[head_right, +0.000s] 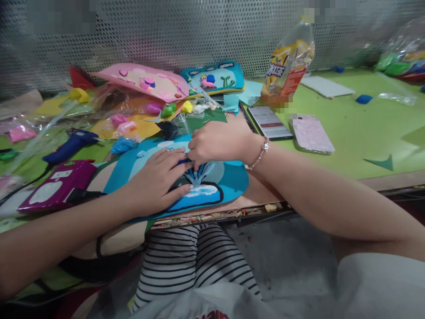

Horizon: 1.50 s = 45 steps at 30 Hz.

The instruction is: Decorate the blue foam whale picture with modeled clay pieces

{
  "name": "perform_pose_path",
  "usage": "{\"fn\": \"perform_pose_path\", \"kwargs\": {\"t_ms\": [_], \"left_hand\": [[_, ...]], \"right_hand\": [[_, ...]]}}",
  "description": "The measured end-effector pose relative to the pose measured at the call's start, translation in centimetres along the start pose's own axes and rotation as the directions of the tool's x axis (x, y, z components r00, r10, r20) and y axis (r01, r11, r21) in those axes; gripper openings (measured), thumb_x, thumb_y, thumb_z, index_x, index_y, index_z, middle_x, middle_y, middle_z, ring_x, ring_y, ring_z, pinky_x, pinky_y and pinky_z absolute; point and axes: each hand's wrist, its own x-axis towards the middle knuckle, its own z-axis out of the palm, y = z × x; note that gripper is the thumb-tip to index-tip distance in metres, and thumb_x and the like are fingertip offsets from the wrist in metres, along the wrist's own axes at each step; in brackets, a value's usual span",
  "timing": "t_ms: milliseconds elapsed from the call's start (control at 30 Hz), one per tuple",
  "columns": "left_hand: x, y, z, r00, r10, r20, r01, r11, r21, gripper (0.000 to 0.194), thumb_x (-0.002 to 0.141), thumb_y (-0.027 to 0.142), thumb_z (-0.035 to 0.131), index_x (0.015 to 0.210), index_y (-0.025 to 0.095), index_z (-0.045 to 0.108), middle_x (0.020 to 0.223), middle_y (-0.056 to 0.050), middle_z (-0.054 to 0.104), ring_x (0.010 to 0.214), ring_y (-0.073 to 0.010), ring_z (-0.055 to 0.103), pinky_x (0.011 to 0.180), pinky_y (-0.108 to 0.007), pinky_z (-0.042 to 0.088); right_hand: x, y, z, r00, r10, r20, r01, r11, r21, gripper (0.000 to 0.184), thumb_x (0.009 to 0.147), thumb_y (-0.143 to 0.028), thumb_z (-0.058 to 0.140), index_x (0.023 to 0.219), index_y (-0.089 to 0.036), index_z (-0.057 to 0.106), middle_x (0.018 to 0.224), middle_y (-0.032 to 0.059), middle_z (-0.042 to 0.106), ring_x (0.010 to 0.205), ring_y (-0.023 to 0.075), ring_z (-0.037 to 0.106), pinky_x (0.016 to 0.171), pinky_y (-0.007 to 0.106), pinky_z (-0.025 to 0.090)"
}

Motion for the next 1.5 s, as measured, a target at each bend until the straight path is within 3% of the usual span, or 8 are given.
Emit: {"fn": "perform_pose_path", "kwargs": {"t_ms": [300, 600, 1100, 1233, 1367, 1500], "left_hand": [[0.0, -0.1, 0.1, 1.000, 0.000, 0.001, 0.000, 1.000, 0.019, 0.054, 0.093, 0.047, 0.035, 0.127, 0.010, 0.056, 0.134, -0.019, 0.052, 0.134, -0.0342, 0.038, 0.109, -0.056, 0.029], [0.0, 0.0, -0.1, 1.000, 0.005, 0.003, -0.005, 1.000, 0.005, 0.052, 0.093, 0.046, 0.037, 0.123, 0.010, 0.058, 0.133, -0.019, 0.052, 0.133, -0.0344, 0.039, 0.110, -0.057, 0.029], [0.0, -0.1, -0.1, 1.000, -0.005, -0.010, 0.005, 1.000, -0.015, 0.050, 0.092, 0.045, 0.040, 0.123, 0.011, 0.058, 0.133, -0.018, 0.054, 0.134, -0.0337, 0.039, 0.111, -0.057, 0.027], [-0.1, 0.0, -0.2, 1.000, -0.012, -0.008, 0.011, 0.999, -0.048, 0.050, 0.092, 0.044, 0.040, 0.127, 0.010, 0.054, 0.137, -0.018, 0.051, 0.136, -0.0320, 0.037, 0.113, -0.056, 0.026], [-0.1, 0.1, -0.6, 0.998, 0.026, -0.051, -0.032, 0.993, -0.113, 0.045, 0.094, 0.033, 0.039, 0.131, 0.010, 0.050, 0.139, -0.015, 0.051, 0.134, -0.0267, 0.041, 0.111, -0.048, 0.034], [0.2, -1.4, -1.9, 0.991, -0.002, -0.137, -0.009, 0.997, -0.082, 0.039, 0.094, 0.022, 0.034, 0.128, 0.011, 0.052, 0.131, -0.012, 0.058, 0.124, -0.0217, 0.052, 0.106, -0.041, 0.041]], "right_hand": [[-0.5, 0.5, 0.4, 0.994, 0.105, 0.007, -0.105, 0.994, -0.028, 0.037, 0.099, -0.033, 0.037, 0.074, -0.016, 0.058, 0.072, 0.0041, 0.054, 0.072, 0.0158, 0.049, 0.059, 0.029, 0.028], [-0.1, 0.2, 0.6, 0.999, 0.038, -0.001, -0.038, 0.999, -0.022, 0.034, 0.098, -0.039, 0.041, 0.082, -0.016, 0.060, 0.073, 0.0037, 0.057, 0.072, 0.0160, 0.051, 0.061, 0.029, 0.029], [-0.6, 0.5, 0.3, 0.995, 0.101, -0.001, -0.101, 0.994, 0.041, 0.039, 0.096, -0.045, 0.042, 0.080, -0.015, 0.061, 0.072, 0.0050, 0.059, 0.067, 0.0148, 0.050, 0.057, 0.028, 0.027], [-1.8, 1.8, 0.1, 0.969, 0.213, -0.125, -0.196, 0.971, 0.136, 0.045, 0.097, -0.048, 0.037, 0.076, -0.016, 0.061, 0.069, 0.0031, 0.057, 0.064, 0.0138, 0.050, 0.059, 0.027, 0.030], [-2.3, 3.0, 0.8, 0.903, 0.339, -0.263, -0.241, 0.907, 0.344, 0.043, 0.097, -0.041, 0.038, 0.068, -0.017, 0.057, 0.059, -0.0009, 0.051, 0.055, 0.0098, 0.044, 0.057, 0.024, 0.033], [-1.9, 3.5, 2.3, 0.885, 0.400, -0.237, -0.275, 0.862, 0.426, 0.030, 0.093, -0.029, 0.042, 0.075, -0.015, 0.062, 0.063, 0.0014, 0.059, 0.059, 0.0108, 0.051, 0.058, 0.022, 0.036]]}}
